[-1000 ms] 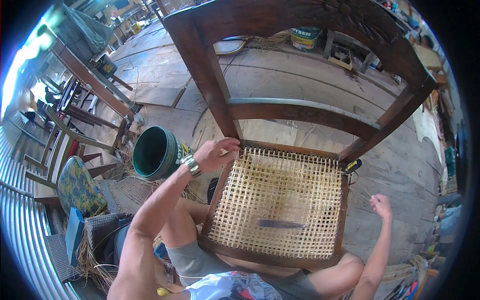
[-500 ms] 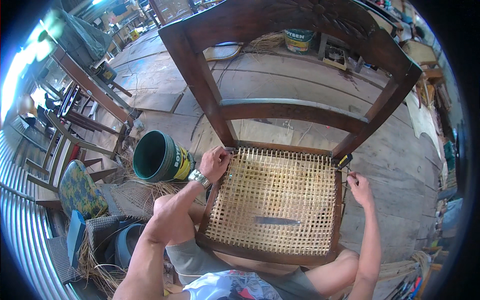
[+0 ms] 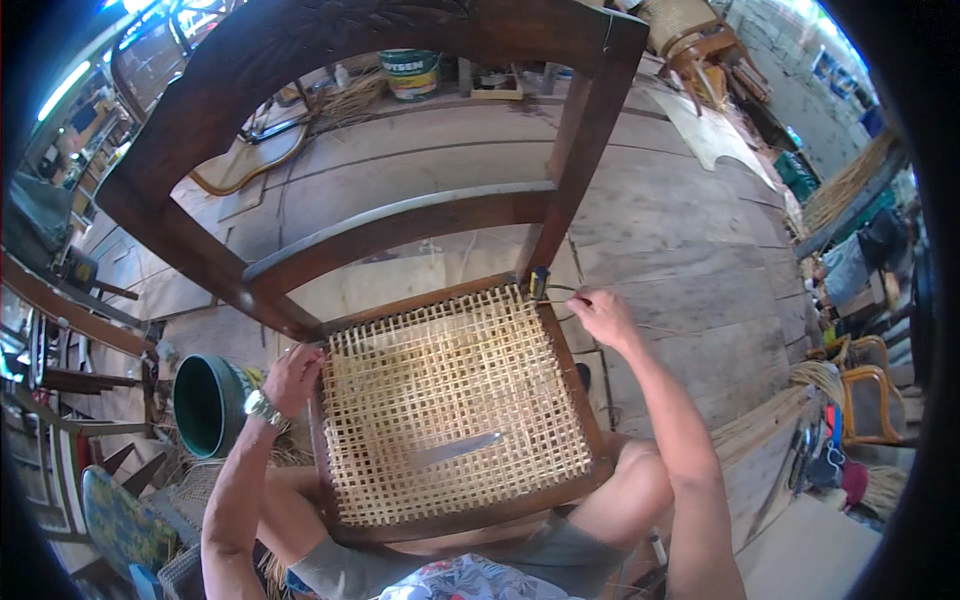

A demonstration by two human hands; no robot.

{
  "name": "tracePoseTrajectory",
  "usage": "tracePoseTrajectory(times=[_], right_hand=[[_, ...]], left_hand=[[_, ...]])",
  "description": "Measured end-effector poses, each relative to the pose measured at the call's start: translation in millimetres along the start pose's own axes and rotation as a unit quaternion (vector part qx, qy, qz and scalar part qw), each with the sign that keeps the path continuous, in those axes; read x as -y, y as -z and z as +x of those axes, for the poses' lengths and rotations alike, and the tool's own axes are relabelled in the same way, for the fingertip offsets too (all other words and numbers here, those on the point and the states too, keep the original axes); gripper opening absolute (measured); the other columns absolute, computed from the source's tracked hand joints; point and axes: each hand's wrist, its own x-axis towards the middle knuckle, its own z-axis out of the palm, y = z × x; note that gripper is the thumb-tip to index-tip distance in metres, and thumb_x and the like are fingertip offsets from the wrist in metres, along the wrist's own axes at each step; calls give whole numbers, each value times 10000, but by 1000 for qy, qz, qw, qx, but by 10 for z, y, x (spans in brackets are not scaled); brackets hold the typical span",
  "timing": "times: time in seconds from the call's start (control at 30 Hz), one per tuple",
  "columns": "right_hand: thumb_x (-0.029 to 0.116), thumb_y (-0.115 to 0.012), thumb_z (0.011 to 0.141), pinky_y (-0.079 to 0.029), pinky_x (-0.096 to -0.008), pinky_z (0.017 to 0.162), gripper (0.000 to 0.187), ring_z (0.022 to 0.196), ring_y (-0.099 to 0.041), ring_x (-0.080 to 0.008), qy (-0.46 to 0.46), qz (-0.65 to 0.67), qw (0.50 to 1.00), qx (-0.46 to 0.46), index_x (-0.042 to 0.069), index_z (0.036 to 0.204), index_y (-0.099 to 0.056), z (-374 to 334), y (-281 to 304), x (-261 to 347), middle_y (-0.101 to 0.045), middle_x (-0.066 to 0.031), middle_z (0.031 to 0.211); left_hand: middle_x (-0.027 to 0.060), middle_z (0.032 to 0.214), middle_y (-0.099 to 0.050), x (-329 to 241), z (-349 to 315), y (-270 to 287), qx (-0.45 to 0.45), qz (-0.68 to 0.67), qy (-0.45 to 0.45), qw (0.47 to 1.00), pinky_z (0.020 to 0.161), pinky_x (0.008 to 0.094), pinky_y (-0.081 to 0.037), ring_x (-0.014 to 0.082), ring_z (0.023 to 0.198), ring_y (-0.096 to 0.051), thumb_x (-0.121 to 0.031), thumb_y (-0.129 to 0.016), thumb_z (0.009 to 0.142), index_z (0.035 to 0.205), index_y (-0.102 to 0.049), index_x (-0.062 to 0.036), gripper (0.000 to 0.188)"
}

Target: Repairing a wooden chair by weaving a new cane or wicker seat.

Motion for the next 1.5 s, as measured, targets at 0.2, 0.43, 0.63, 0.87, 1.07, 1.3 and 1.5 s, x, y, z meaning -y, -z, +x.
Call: tracePoseTrajectory(times=[0.2,0.43,0.63,0.87,1.07,1.3,1.5], right_hand=[[335,-645,919,-521,-456,737,278,820,-676,-386,-44,-23,999,22,72,970,-717,-34,127,-31,-705,-180,854],[316,-676,890,-480,-450,716,296,805,-651,-386,-61,-47,997,9,23,902,-643,61,295,-290,-668,-205,832],[294,-671,889,-485,-447,759,300,866,-648,-402,-77,-67,995,5,2,947,-636,33,417,-468,-674,-224,883],[323,-662,881,-488,-445,804,346,922,-653,-404,-58,-77,995,-3,-13,962,-650,-7,426,-461,-676,-246,929],[328,-642,889,-484,-471,813,338,959,-655,-397,-110,-74,990,49,3,979,-668,-202,568,-721,-675,-247,952],[300,-649,899,-502,-428,844,360,881,-656,-354,29,-109,993,44,34,1140,-667,-132,82,-812,-684,-219,1028],[254,-624,936,-503,-409,874,358,983,-670,-357,15,86,994,67,27,1213,-630,-9,-95,-37,-681,-186,1126]], left_hand=[[130,883,-618,-144,-8,-161,-70,12,-16,997,739,423,-499,339,815,-606,7,-602,843,936,-549,-27,112],[154,913,-615,-117,-45,-249,-68,55,37,995,771,466,-496,371,869,-593,-61,-582,866,952,-554,-37,93],[137,838,-624,-143,-14,-147,-54,0,20,998,730,449,-508,366,806,-617,-77,-611,843,944,-557,-49,117],[126,901,-668,-105,-51,-110,-59,-57,55,995,753,429,-523,340,853,-654,-109,-638,876,1087,-564,-65,227],[117,905,-723,-198,32,-109,-79,-79,93,989,779,419,-537,322,862,-683,-134,-640,889,1147,-578,-40,282],[159,952,-729,-70,-121,184,-86,-58,91,990,771,383,-563,315,867,-712,-125,-645,911,1097,-652,-27,211],[176,904,-725,5,-268,419,-86,-33,208,974,735,384,-554,316,809,-707,-154,-678,882,1051,-671,-13,221]])
